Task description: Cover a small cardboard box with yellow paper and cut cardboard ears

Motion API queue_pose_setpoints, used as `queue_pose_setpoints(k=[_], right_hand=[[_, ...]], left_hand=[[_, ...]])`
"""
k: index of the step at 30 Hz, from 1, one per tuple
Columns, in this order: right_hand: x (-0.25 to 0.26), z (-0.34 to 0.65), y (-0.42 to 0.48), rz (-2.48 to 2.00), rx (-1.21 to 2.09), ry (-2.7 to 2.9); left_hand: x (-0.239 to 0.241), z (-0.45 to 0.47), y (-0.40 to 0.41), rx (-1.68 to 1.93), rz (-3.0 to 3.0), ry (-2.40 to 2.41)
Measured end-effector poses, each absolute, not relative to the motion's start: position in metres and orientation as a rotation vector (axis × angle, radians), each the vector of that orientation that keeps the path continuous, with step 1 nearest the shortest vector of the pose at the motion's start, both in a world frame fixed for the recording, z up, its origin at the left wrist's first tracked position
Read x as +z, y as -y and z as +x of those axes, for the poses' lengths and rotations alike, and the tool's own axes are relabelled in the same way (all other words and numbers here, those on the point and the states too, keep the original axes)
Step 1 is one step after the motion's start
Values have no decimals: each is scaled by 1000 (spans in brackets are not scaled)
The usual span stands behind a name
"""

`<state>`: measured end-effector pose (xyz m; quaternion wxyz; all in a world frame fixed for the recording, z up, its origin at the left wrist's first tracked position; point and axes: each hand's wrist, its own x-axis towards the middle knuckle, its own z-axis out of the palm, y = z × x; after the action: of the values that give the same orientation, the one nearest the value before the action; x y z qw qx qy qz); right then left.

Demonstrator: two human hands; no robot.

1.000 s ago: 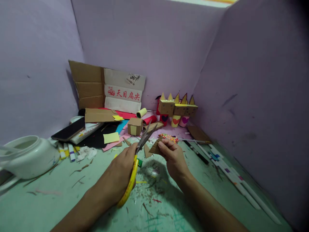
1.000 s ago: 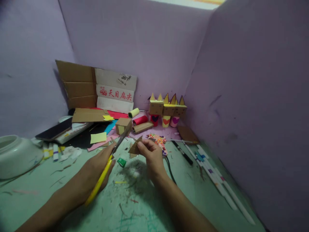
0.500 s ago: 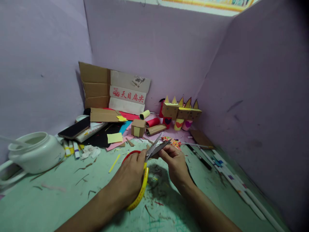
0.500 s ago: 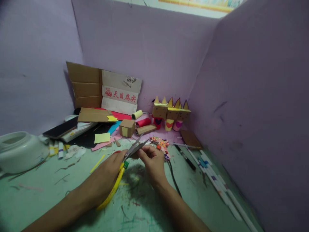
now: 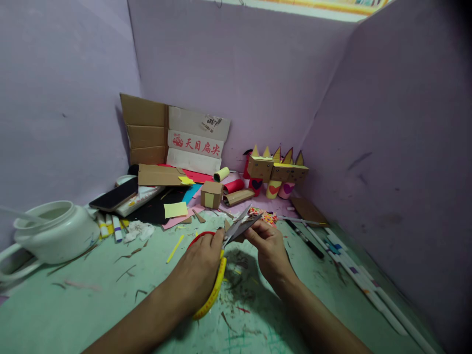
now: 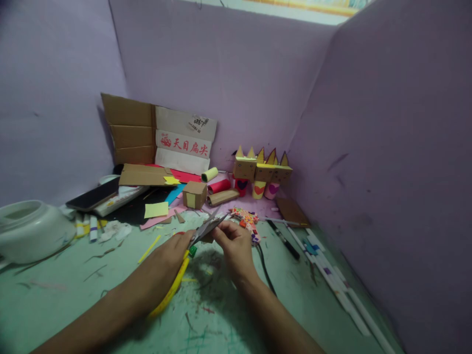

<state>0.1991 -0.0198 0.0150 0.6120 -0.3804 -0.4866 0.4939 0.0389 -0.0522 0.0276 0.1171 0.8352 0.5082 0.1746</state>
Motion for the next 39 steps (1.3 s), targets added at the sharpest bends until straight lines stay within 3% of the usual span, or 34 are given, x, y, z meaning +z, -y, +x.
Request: queue_pose_setpoints(k=[27, 34, 39], right_hand=[[14, 201, 18, -902, 1153, 1114], [14, 202, 17, -922, 1137, 1109], [10, 203, 15, -929, 1204, 1097]], left_hand=[[25, 36, 50, 321, 2579, -1545], [24, 36, 51, 367, 2564, -1479], [16, 28, 40, 654, 2423, -1285]])
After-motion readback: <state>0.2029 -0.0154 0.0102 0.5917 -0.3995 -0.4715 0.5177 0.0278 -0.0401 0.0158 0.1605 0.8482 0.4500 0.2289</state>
